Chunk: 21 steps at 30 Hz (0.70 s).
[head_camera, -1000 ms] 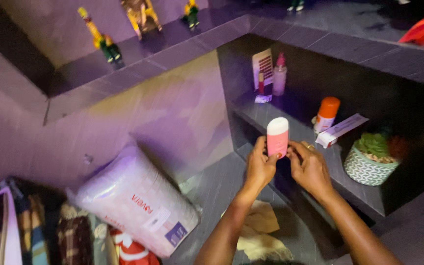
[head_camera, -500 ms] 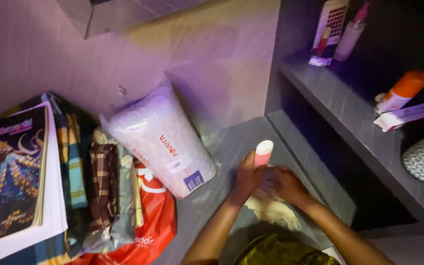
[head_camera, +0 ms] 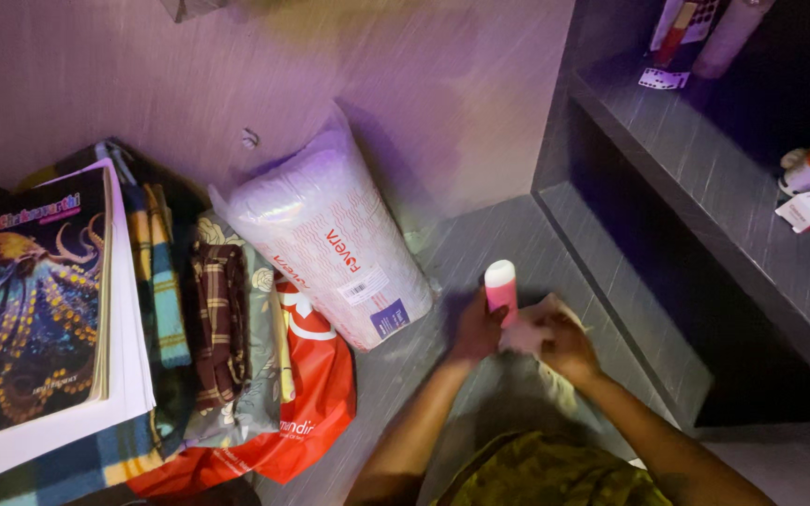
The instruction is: The person wipes a dark grey shelf surface with a beige cloth. They pick up several small cosmetic bottles and a travel mug, wipe each item individually, and place them back on the shelf. The person then wipes the remaining shelf surface and the floor area below the shelf.
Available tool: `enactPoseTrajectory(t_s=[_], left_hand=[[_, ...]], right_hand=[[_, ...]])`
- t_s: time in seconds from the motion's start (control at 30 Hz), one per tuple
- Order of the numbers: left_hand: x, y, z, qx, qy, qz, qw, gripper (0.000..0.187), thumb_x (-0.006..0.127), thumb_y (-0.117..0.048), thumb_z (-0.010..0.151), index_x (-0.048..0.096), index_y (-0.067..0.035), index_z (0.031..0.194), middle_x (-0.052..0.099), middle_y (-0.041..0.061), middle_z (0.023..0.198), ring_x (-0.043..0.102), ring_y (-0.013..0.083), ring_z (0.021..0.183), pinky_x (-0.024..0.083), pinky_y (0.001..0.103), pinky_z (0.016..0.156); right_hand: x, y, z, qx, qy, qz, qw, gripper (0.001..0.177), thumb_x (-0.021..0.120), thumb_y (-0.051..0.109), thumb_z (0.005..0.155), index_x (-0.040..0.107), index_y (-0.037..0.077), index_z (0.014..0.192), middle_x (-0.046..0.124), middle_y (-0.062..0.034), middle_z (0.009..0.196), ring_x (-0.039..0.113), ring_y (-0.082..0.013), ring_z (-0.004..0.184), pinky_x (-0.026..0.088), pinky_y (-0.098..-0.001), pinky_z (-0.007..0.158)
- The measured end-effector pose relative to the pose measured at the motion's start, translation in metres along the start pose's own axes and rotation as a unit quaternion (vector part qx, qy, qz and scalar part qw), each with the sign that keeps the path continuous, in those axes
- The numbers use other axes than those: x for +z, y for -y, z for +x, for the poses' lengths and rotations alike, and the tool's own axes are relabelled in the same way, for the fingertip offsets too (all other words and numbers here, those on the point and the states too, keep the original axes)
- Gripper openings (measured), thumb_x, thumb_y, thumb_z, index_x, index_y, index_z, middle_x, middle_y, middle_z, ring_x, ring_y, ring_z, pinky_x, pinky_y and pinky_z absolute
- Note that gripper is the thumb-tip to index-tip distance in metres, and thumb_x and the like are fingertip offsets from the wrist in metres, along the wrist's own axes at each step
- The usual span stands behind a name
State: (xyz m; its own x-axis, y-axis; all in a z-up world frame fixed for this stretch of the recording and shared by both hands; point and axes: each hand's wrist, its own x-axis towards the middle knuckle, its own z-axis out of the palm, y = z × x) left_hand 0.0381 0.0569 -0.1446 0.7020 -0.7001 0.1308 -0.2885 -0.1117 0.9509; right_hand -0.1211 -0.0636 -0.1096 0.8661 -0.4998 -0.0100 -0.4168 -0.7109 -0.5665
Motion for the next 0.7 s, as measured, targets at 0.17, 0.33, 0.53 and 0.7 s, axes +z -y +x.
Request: enactPoseTrajectory(t_s=[0.17, 0.33, 0.53, 0.7], left_hand=[[0.002, 0.019, 0.005, 0.004, -0.056, 0.043, 0.997, 0.033, 0.064, -0.018, 0.097, 0.056, -0.005, 0.127, 0.073, 0.023, 0.108, 0.072, 0.0389, 0.106, 0.056, 0.046, 0.085], [0.007, -0.023, 0.006, -0.006, 0.007, 0.125, 0.992, 0.029, 0.066, -0.022, 0.093, 0.062, -0.002, 0.115, 0.073, 0.026, 0.099, 0.070, 0.0426, 0.096, 0.054, 0.052, 0.080], [0.001, -0.073, -0.011, 0.167, 0.033, 0.130, 0.977, 0.018, 0.064, -0.009, 0.083, 0.072, -0.004, 0.099, 0.072, 0.023, 0.099, 0.070, 0.0418, 0.095, 0.057, 0.052, 0.081], [-0.001, -0.129, -0.016, 0.134, -0.010, 0.093, 0.986, 0.018, 0.060, -0.012, 0.094, 0.066, -0.002, 0.108, 0.071, 0.023, 0.097, 0.069, 0.0429, 0.095, 0.054, 0.049, 0.082]], right_hand=[[-0.019, 0.005, 0.026, -0.086, -0.318, 0.127, 0.935, 0.024, 0.063, 0.015, 0.089, 0.065, 0.006, 0.112, 0.066, -0.0124, 0.108, 0.066, -0.0334, 0.106, 0.053, -0.0403, 0.094], [-0.066, 0.074, 0.015, -0.180, -0.230, 0.207, 0.934, 0.041, 0.067, 0.003, 0.086, 0.062, -0.001, 0.127, 0.053, -0.0224, 0.140, 0.061, -0.0368, 0.120, 0.048, -0.0397, 0.099], [-0.105, 0.111, 0.010, -0.193, -0.289, 0.178, 0.921, 0.044, 0.068, -0.005, 0.076, 0.072, 0.000, 0.120, 0.067, -0.0183, 0.131, 0.064, -0.0310, 0.123, 0.048, -0.0368, 0.105], [-0.119, 0.108, 0.009, -0.102, -0.323, 0.365, 0.867, 0.022, 0.068, -0.005, 0.094, 0.072, -0.007, 0.115, 0.066, -0.0273, 0.126, 0.059, -0.0408, 0.115, 0.044, -0.0394, 0.099]])
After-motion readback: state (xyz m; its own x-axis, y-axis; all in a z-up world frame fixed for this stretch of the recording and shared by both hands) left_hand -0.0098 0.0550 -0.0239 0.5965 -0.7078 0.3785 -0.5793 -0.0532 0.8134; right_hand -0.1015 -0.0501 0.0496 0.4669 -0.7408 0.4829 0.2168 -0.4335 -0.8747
